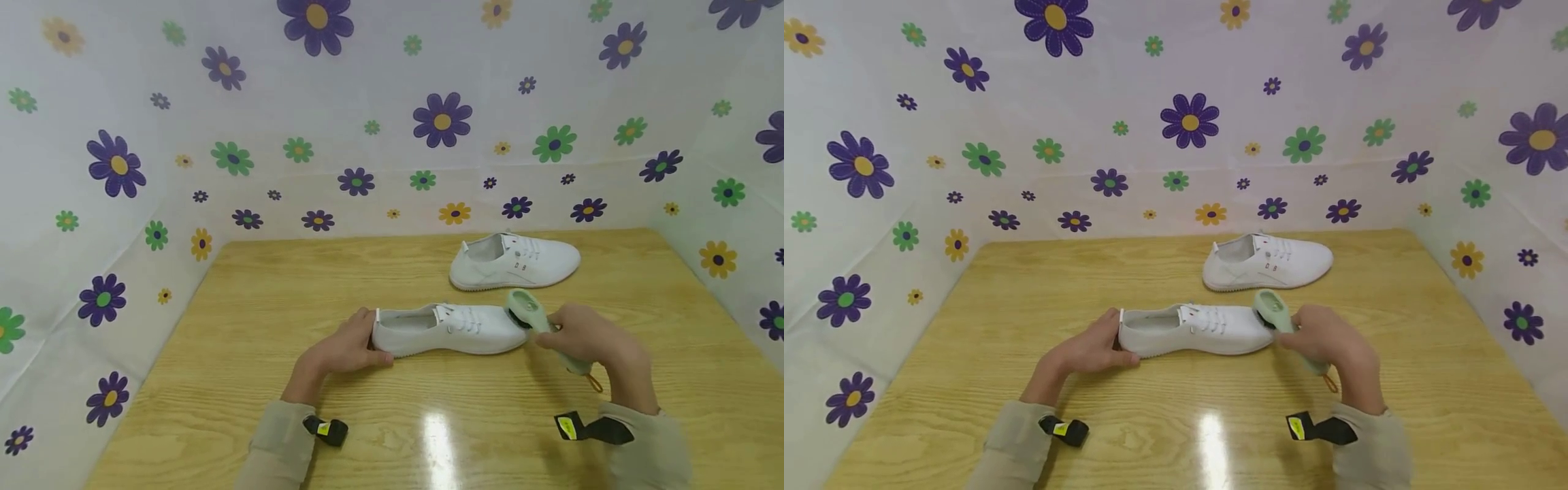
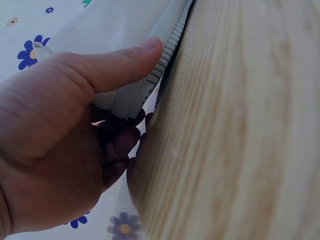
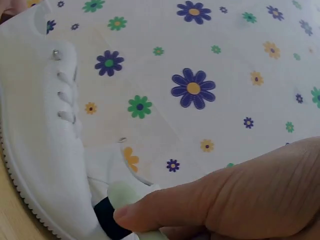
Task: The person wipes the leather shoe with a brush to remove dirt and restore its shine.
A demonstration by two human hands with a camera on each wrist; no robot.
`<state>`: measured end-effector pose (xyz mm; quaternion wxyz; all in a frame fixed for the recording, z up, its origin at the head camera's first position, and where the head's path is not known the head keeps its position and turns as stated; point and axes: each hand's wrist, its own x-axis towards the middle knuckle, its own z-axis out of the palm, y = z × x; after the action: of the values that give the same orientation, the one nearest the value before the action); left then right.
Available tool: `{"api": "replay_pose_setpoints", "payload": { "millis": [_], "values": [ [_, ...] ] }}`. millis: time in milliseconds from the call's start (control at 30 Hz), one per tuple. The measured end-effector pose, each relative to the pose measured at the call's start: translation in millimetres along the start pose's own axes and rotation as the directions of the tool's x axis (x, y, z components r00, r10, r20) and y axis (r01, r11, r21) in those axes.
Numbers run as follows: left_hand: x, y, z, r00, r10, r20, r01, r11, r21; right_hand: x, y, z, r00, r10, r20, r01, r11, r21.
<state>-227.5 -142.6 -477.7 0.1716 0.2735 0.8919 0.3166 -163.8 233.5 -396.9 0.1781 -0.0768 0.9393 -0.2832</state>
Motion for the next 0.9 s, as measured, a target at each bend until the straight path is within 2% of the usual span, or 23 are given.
{"api": "replay_pose_setpoints", "payload": {
  "millis": [67,200,300,433,500,567,633,733,900],
  "values": [
    [1.4,-0.3,-0.3,1.000,0.008,-0.005,-0.008,1.000,0.002,5,-2,0.3,0.999,-0.045,0.002,0.045,0.999,-0.018],
    [1.5,-4.2,1.4,1.000,-0.003,-0.011,0.003,1.000,0.010,3,-4,-1.2,0.988,-0.144,0.056,0.144,0.990,-0.001],
    [0.5,-6.9,2.3,1.000,-0.016,-0.003,0.016,1.000,0.011,-4,2,-4.7,0.993,-0.085,0.087,0.084,0.996,0.023],
    [2.2,-7.4,1.5,1.000,-0.001,-0.004,0.001,1.000,0.014,-4,8,-5.3,0.999,0.038,0.022,-0.037,0.999,-0.008],
    [1.9,-7.3,1.0,1.000,-0.005,-0.011,0.006,1.000,0.025,2,5,-1.6,0.999,0.043,-0.013,-0.044,0.999,-0.011],
    [0.2,-7.2,0.2,1.000,-0.020,-0.017,0.021,1.000,0.024,8,-1,2.3,1.000,-0.004,-0.019,0.003,1.000,-0.009],
    [-2.1,-7.4,-0.5,0.999,-0.037,-0.019,0.037,0.999,0.029,8,-6,4.3,0.998,-0.058,0.005,0.058,0.998,0.014],
    [-3.9,-6.9,-0.6,0.999,-0.037,-0.020,0.037,0.999,0.028,0,-5,1.0,0.996,-0.073,0.042,0.072,0.997,0.043],
    [-0.2,-5.2,1.5,1.000,-0.011,-0.011,0.011,0.999,0.033,-8,10,-5.2,0.999,0.031,0.019,-0.032,0.999,0.036]
  ]
}}
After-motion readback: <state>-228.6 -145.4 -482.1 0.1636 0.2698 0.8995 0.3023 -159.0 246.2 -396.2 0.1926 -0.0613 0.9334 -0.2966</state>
